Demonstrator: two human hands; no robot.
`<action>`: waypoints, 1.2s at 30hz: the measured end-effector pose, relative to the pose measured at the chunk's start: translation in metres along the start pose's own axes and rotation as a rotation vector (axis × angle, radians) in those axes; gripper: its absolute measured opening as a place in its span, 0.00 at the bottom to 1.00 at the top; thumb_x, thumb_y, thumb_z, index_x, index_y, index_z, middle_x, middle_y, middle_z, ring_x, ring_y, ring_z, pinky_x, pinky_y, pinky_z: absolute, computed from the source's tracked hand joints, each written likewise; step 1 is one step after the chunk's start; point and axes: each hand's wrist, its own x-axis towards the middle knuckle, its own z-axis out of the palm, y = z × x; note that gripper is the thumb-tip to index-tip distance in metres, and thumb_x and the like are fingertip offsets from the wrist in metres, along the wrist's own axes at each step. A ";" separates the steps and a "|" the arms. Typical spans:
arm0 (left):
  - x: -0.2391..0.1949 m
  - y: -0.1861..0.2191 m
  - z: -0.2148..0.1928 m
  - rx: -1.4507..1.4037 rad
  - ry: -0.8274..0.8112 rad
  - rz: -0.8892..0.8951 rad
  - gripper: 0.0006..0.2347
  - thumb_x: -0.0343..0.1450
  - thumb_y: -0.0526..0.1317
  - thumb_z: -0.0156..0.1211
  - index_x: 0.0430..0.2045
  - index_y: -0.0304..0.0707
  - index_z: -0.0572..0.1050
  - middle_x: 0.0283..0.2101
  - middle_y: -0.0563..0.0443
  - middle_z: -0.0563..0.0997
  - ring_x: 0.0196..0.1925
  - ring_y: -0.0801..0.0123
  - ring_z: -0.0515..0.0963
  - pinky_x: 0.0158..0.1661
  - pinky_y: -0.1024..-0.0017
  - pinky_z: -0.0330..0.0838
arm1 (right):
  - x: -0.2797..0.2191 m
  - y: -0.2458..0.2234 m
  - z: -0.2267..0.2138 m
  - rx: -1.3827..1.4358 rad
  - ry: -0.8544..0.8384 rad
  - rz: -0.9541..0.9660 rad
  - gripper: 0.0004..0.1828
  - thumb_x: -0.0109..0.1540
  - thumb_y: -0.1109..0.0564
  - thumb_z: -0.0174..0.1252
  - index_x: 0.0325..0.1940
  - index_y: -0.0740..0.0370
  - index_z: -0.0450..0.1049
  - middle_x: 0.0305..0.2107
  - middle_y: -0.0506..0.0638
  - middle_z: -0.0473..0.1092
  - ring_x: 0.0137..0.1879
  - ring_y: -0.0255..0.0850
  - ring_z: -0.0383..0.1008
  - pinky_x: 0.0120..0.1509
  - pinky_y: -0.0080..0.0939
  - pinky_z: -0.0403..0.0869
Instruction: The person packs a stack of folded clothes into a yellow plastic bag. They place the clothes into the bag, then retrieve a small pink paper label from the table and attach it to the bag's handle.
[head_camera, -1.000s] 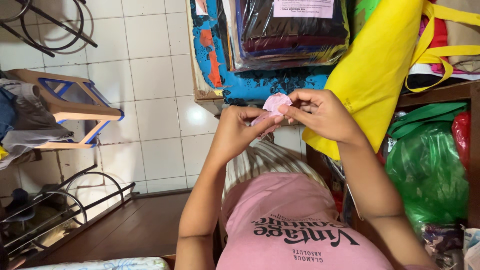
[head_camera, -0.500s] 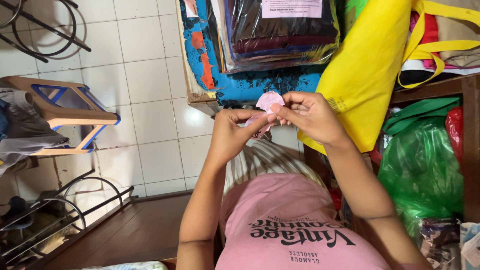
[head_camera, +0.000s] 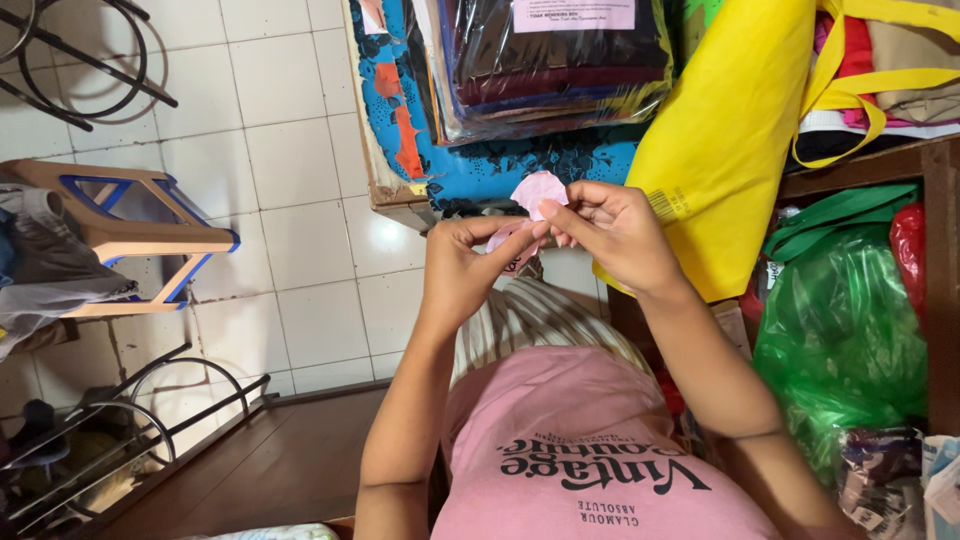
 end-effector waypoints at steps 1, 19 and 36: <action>0.000 0.000 0.001 -0.002 0.005 0.006 0.07 0.71 0.37 0.67 0.35 0.30 0.86 0.26 0.56 0.83 0.27 0.86 0.75 0.30 0.84 0.70 | 0.000 0.001 0.001 0.004 0.009 -0.007 0.06 0.68 0.61 0.61 0.41 0.68 0.76 0.34 0.48 0.77 0.36 0.27 0.71 0.42 0.27 0.70; -0.005 -0.001 0.010 0.087 0.098 0.106 0.06 0.70 0.35 0.69 0.37 0.31 0.86 0.27 0.55 0.84 0.29 0.85 0.76 0.33 0.82 0.70 | -0.001 0.012 0.004 0.060 0.105 -0.002 0.07 0.67 0.61 0.61 0.37 0.68 0.75 0.32 0.50 0.76 0.35 0.29 0.71 0.41 0.28 0.70; -0.010 -0.010 0.007 0.038 0.144 0.070 0.07 0.71 0.35 0.68 0.39 0.33 0.86 0.32 0.51 0.86 0.32 0.82 0.78 0.34 0.81 0.71 | 0.005 0.018 0.013 0.123 0.167 0.001 0.07 0.68 0.60 0.60 0.42 0.68 0.77 0.30 0.47 0.74 0.34 0.28 0.71 0.41 0.28 0.69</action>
